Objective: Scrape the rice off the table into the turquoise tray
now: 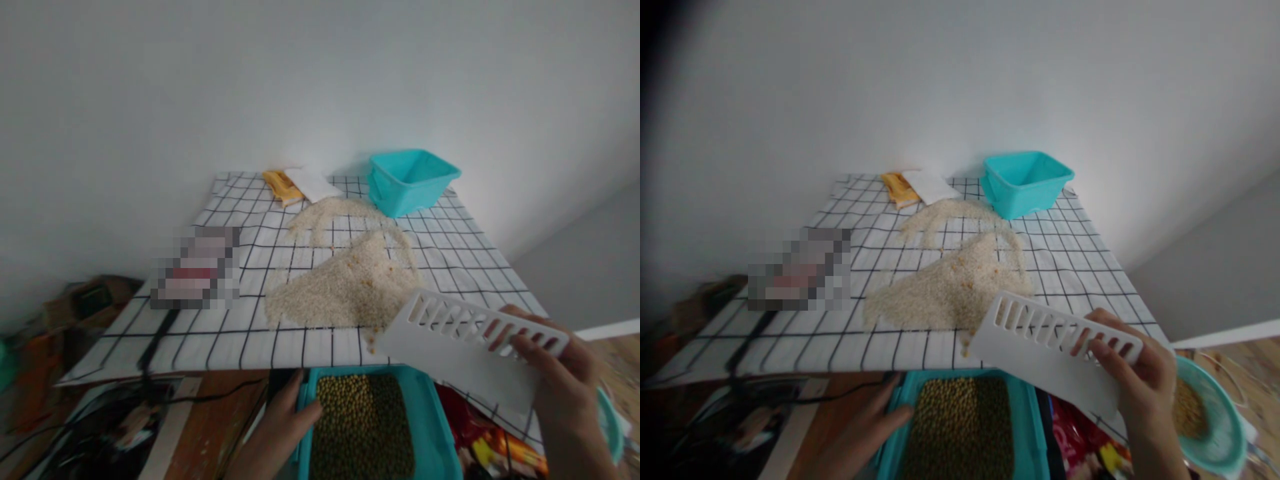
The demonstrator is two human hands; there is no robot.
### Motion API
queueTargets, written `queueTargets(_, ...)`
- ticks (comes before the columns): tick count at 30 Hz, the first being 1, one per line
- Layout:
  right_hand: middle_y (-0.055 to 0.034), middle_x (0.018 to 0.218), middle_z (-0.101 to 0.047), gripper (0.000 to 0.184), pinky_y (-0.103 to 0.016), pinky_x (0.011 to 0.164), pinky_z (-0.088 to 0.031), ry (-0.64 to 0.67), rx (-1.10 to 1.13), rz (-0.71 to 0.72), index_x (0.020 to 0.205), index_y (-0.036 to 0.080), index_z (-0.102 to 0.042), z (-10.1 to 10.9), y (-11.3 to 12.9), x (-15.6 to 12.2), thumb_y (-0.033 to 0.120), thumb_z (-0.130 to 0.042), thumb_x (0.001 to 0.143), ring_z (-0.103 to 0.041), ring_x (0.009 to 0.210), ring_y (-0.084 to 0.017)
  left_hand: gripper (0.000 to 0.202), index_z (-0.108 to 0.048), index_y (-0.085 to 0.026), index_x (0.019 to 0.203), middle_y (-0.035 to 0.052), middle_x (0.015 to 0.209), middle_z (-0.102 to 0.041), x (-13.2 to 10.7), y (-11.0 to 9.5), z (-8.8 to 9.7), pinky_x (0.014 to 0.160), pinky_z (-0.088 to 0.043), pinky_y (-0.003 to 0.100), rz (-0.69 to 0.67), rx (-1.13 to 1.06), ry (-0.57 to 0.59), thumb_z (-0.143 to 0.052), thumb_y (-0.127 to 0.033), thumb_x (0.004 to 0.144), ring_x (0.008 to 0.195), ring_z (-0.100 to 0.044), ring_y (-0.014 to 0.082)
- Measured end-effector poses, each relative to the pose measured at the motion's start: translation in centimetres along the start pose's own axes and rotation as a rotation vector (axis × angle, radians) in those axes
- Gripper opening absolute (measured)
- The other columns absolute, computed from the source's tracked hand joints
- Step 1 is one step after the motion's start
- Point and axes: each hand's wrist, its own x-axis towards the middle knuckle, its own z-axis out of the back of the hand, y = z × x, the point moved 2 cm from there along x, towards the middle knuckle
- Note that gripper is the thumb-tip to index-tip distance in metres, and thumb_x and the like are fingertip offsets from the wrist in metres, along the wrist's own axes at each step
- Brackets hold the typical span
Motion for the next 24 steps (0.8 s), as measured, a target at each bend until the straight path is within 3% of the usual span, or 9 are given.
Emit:
queueTargets(4,-0.0037,0.074,-0.070,0.009,-0.034,0.061,-0.048,-0.041,0.059,-0.028,0.064,0.020,-0.071,0.9,-0.8,-0.5,0.028,-0.076,0.064,-0.065,0.071,-0.024,0.074,-0.044,-0.008,0.135,0.0168,0.144,-0.050,0.1,0.2,-0.3,0.113,-0.028,0.045,0.002,0.044,-0.016,-0.043,-0.043,0.070,0.135,-0.041,0.0328)
queueTargets(9,-0.0040,0.078,-0.072,0.017,-0.033,0.065,-0.047,-0.200,0.001,-0.129,0.060,0.020,-0.066,1.2,-1.4,-1.0,0.031,-0.077,0.064,-0.065,0.073,-0.023,0.068,-0.047,-0.012,0.134,0.0144,0.143,-0.051,0.0,0.1,-0.2,0.112,-0.030,0.043,-0.008,0.019,-0.032,-0.046,-0.039,0.071,0.132,-0.046,0.0307)
queueTargets(17,-0.0037,0.075,-0.071,0.020,-0.032,0.061,-0.048,-0.183,-0.057,-0.149,0.066,0.019,-0.069,-0.2,-1.2,-0.4,0.037,-0.077,0.063,-0.065,0.070,-0.023,0.067,-0.047,-0.010,0.132,0.0142,0.135,-0.059,0.1,-0.2,-0.2,0.108,-0.034,0.040,-0.011,0.023,-0.026,-0.043,-0.035,0.070,0.123,-0.053,0.0295)
queueTargets(21,-0.0017,0.064,-0.067,0.017,-0.030,0.050,-0.044,-0.082,0.039,-0.113,0.060,0.021,-0.068,-1.4,-0.1,0.3,0.034,-0.079,0.061,-0.061,0.057,-0.019,0.066,-0.047,-0.013,0.133,0.0131,0.139,-0.056,-0.3,-0.5,-0.2,0.110,-0.032,0.040,0.013,0.030,-0.026,-0.043,-0.035,0.072,0.126,-0.050,0.0290)
queueTargets(24,-0.0018,0.068,-0.069,0.016,-0.031,0.053,-0.045,-0.154,0.034,-0.100,0.065,0.021,-0.071,-1.0,-0.1,0.5,0.032,-0.080,0.060,-0.063,0.060,-0.020,0.068,-0.045,-0.010,0.136,0.0141,0.144,-0.051,-0.4,-0.5,-0.2,0.113,-0.027,0.042,0.050,0.059,-0.048,-0.043,-0.037,0.073,0.134,-0.042,0.0302)
